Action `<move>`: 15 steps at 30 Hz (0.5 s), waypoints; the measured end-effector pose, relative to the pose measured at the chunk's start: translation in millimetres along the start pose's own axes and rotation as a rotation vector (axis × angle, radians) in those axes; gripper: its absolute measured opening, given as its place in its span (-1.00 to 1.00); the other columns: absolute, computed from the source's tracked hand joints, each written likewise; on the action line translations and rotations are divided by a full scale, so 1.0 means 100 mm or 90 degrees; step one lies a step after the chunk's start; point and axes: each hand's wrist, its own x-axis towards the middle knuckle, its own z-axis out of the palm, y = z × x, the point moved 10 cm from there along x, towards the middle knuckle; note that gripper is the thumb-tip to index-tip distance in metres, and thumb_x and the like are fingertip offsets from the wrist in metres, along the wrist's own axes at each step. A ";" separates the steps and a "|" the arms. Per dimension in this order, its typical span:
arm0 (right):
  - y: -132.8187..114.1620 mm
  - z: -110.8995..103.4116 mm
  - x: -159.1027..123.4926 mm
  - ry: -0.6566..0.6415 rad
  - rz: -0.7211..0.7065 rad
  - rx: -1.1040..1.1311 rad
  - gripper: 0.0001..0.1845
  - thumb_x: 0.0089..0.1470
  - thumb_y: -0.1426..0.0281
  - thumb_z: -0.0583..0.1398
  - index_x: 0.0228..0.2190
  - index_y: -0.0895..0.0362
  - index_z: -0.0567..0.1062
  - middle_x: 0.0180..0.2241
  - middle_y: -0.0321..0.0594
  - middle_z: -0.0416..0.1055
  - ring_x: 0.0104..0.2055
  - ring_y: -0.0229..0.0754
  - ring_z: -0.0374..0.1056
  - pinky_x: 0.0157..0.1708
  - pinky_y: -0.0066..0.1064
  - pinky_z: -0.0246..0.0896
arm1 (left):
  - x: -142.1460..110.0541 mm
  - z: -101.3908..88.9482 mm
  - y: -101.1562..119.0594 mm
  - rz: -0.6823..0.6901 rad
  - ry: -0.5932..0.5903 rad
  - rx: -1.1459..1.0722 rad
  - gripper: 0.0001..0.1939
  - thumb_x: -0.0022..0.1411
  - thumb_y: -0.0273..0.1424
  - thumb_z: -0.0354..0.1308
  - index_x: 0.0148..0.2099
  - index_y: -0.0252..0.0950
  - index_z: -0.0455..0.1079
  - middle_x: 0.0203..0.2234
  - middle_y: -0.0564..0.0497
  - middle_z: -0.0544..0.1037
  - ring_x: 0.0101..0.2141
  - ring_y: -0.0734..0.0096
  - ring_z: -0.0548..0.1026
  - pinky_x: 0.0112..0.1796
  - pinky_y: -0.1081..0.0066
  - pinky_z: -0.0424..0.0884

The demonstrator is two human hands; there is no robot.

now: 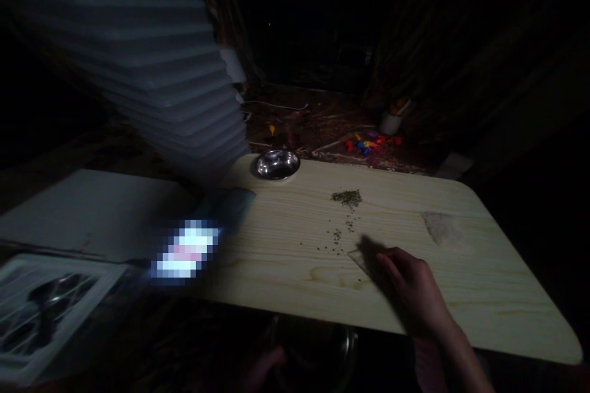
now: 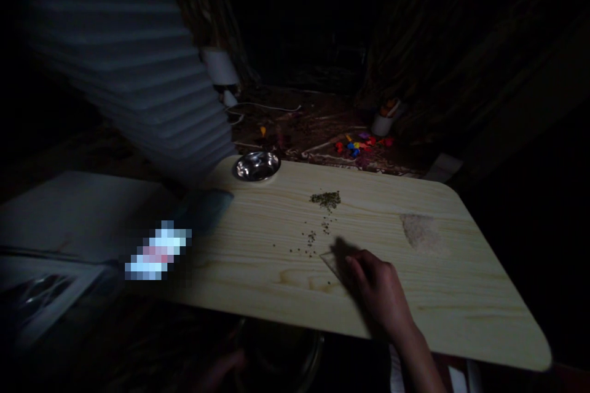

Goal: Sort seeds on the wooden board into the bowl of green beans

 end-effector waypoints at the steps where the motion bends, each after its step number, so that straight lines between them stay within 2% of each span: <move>1: 0.04 -0.02 -0.03 -0.001 0.007 -0.002 -0.64 0.22 0.12 0.07 -0.32 0.11 0.52 -0.39 -0.16 0.57 -0.39 -0.12 0.47 -0.39 -0.39 0.28 | 0.01 -0.02 -0.02 -0.001 -0.002 0.011 -0.74 0.30 -0.29 0.14 -0.03 -0.30 0.42 -0.10 -0.05 0.53 -0.18 0.31 0.53 -0.17 0.23 0.50; 5: 0.16 -0.05 -0.22 0.008 0.038 -0.029 -0.67 0.22 0.14 0.08 -0.28 0.09 0.52 -0.35 -0.16 0.59 -0.35 -0.07 0.50 -0.37 -0.37 0.30 | 0.02 -0.11 -0.10 -0.001 -0.004 0.058 -0.83 0.21 -0.39 0.23 -0.14 -0.30 0.47 -0.12 -0.04 0.55 -0.13 0.27 0.51 -0.09 0.17 0.46; 9: 0.08 0.16 -0.48 -0.059 0.025 0.014 -0.68 0.23 0.14 0.08 -0.27 0.05 0.54 -0.31 -0.19 0.60 -0.31 -0.07 0.51 -0.32 -0.37 0.33 | 0.04 -0.07 -0.12 0.022 -0.009 0.086 -0.83 -0.03 -0.49 0.35 -0.31 -0.22 0.56 -0.29 -0.01 0.63 -0.04 0.14 0.48 -0.04 0.24 0.42; 11: 0.06 0.23 -0.57 -0.077 0.025 0.048 -0.69 0.22 0.14 0.09 -0.31 0.05 0.54 -0.32 -0.20 0.60 -0.31 -0.08 0.51 -0.32 -0.38 0.33 | 0.06 0.02 -0.16 0.025 -0.037 0.086 -0.92 -0.04 -0.47 0.32 -0.41 -0.21 0.56 -0.42 0.01 0.63 -0.09 0.10 0.51 -0.11 0.30 0.45; 13: 0.09 0.17 -0.60 -0.044 0.046 0.061 -0.68 0.21 0.14 0.10 -0.33 0.07 0.54 -0.35 -0.19 0.59 -0.31 -0.08 0.50 -0.34 -0.39 0.33 | 0.08 0.11 -0.23 0.022 -0.075 0.080 -0.92 -0.01 -0.49 0.25 -0.43 -0.23 0.56 -0.44 0.01 0.63 -0.21 0.16 0.54 -0.16 0.32 0.46; 15: 0.12 0.06 -0.55 0.004 0.065 0.063 -0.67 0.21 0.13 0.10 -0.32 0.09 0.53 -0.39 -0.18 0.57 -0.33 -0.08 0.48 -0.38 -0.41 0.31 | 0.10 0.13 -0.29 0.015 -0.090 0.072 -0.85 0.00 -0.52 0.21 -0.37 -0.23 0.57 -0.39 0.01 0.65 -0.26 0.21 0.55 -0.18 0.33 0.46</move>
